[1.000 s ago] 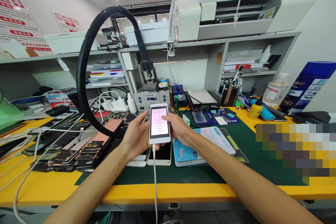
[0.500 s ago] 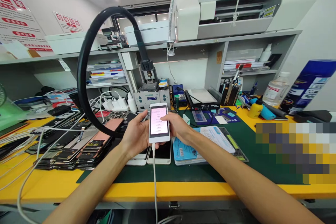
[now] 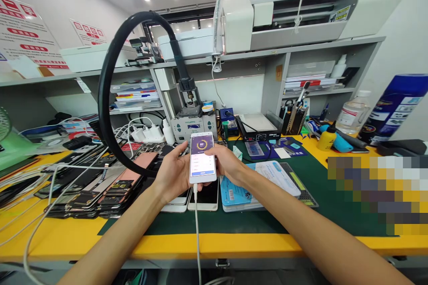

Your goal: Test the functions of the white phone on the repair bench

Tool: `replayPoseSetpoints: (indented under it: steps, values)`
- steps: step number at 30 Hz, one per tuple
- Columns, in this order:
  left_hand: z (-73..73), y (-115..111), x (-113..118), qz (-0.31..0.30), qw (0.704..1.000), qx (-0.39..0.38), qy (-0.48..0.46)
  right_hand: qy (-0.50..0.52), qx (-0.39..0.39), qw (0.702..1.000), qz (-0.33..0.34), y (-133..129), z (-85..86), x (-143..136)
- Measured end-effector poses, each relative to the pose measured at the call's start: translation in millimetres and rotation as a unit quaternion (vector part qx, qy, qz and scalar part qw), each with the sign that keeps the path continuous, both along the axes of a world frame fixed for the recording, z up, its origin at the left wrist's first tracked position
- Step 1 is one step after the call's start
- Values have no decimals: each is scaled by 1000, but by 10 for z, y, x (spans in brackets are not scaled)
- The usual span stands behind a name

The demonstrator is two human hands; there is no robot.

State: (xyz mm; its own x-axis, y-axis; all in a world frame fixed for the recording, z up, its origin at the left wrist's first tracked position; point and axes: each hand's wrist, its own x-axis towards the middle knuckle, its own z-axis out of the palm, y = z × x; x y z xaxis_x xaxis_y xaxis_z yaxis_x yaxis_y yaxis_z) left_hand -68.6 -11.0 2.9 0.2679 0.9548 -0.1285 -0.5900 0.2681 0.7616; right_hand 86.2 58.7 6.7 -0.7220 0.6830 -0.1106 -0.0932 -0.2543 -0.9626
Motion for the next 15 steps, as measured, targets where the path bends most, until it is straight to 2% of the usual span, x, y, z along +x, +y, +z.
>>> replayPoseSetpoints:
  steps: [15]
  values:
    - [-10,-1,4,11,1000,-1,21,2,-16,1000,20,-1,29,22]
